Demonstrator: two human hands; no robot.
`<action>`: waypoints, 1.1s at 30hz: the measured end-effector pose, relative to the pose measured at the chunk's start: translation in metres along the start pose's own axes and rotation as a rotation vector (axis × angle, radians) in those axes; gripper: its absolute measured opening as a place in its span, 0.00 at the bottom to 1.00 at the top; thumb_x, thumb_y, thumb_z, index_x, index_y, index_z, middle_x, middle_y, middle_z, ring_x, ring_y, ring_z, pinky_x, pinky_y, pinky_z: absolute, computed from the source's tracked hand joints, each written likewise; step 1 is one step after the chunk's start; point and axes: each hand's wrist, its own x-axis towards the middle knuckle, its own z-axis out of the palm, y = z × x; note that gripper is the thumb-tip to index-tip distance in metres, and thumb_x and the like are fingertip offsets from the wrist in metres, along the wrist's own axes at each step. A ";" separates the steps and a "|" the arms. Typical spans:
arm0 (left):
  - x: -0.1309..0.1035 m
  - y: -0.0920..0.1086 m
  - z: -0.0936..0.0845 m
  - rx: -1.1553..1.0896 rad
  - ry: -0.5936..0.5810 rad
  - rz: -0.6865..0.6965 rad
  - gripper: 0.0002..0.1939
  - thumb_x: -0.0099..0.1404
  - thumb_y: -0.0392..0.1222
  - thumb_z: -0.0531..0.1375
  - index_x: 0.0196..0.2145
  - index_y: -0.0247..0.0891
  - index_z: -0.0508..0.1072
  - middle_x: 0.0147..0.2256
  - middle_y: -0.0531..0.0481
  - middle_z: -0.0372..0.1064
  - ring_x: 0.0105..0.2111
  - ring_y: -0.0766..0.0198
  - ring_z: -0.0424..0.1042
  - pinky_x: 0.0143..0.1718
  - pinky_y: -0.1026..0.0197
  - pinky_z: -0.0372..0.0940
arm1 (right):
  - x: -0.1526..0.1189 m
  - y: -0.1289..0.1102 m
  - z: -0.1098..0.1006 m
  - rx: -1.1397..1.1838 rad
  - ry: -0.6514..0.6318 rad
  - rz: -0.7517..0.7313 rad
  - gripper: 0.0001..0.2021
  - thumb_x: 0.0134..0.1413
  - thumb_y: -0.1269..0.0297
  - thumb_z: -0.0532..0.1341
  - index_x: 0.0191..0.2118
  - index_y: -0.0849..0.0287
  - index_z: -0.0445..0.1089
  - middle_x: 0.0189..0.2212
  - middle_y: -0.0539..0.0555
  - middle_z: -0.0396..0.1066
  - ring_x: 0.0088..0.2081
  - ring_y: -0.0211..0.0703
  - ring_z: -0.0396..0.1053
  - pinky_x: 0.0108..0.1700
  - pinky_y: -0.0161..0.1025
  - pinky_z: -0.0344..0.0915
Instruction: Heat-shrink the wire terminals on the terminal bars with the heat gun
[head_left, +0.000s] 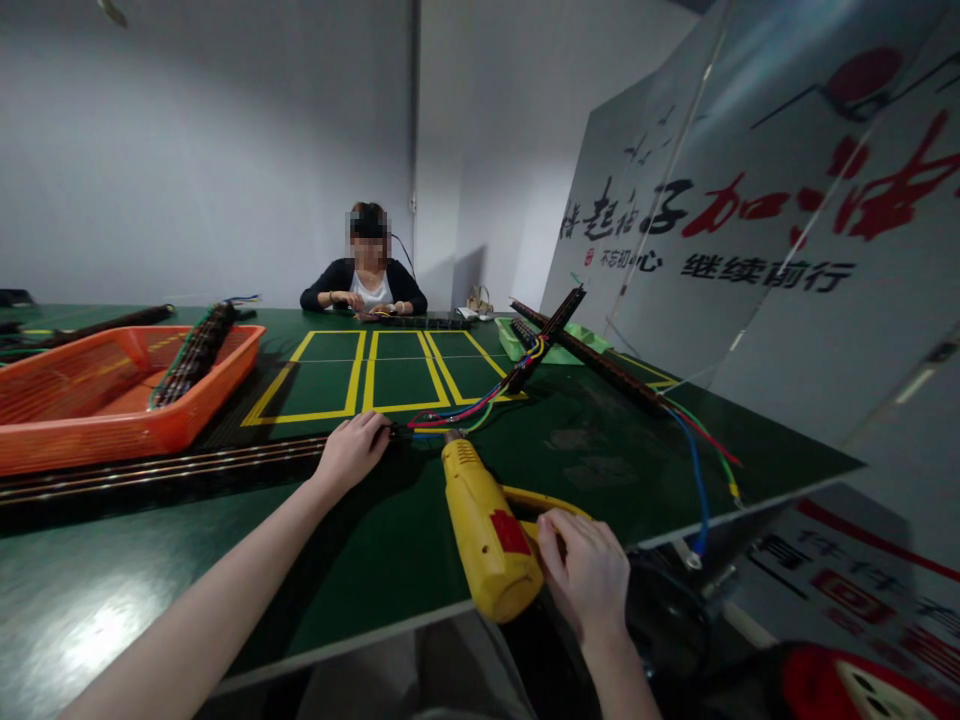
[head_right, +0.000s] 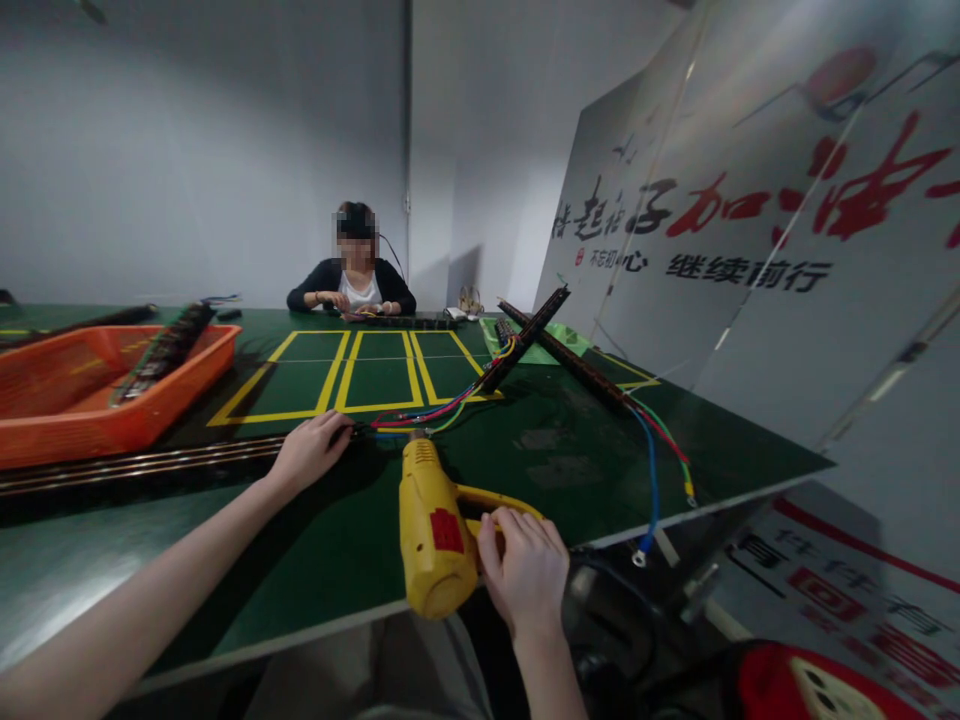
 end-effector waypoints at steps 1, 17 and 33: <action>0.001 0.000 0.000 -0.019 0.002 -0.011 0.14 0.67 0.44 0.45 0.41 0.40 0.68 0.41 0.47 0.70 0.42 0.58 0.70 0.41 0.57 0.64 | 0.000 -0.003 0.000 -0.001 -0.005 0.007 0.18 0.63 0.62 0.48 0.25 0.56 0.67 0.22 0.49 0.69 0.28 0.38 0.66 0.35 0.37 0.52; 0.001 0.001 -0.001 -0.100 0.038 -0.087 0.13 0.67 0.45 0.46 0.38 0.41 0.69 0.39 0.48 0.73 0.39 0.58 0.71 0.40 0.57 0.63 | -0.014 -0.050 0.016 0.095 0.018 0.030 0.19 0.63 0.60 0.45 0.26 0.56 0.66 0.22 0.50 0.66 0.28 0.39 0.62 0.36 0.39 0.49; -0.004 0.002 -0.003 -0.088 -0.029 0.179 0.17 0.66 0.38 0.45 0.51 0.40 0.63 0.48 0.44 0.64 0.49 0.57 0.65 0.51 0.52 0.62 | 0.000 -0.005 0.005 0.075 0.022 -0.017 0.15 0.62 0.62 0.48 0.29 0.56 0.68 0.25 0.48 0.72 0.28 0.37 0.67 0.36 0.35 0.53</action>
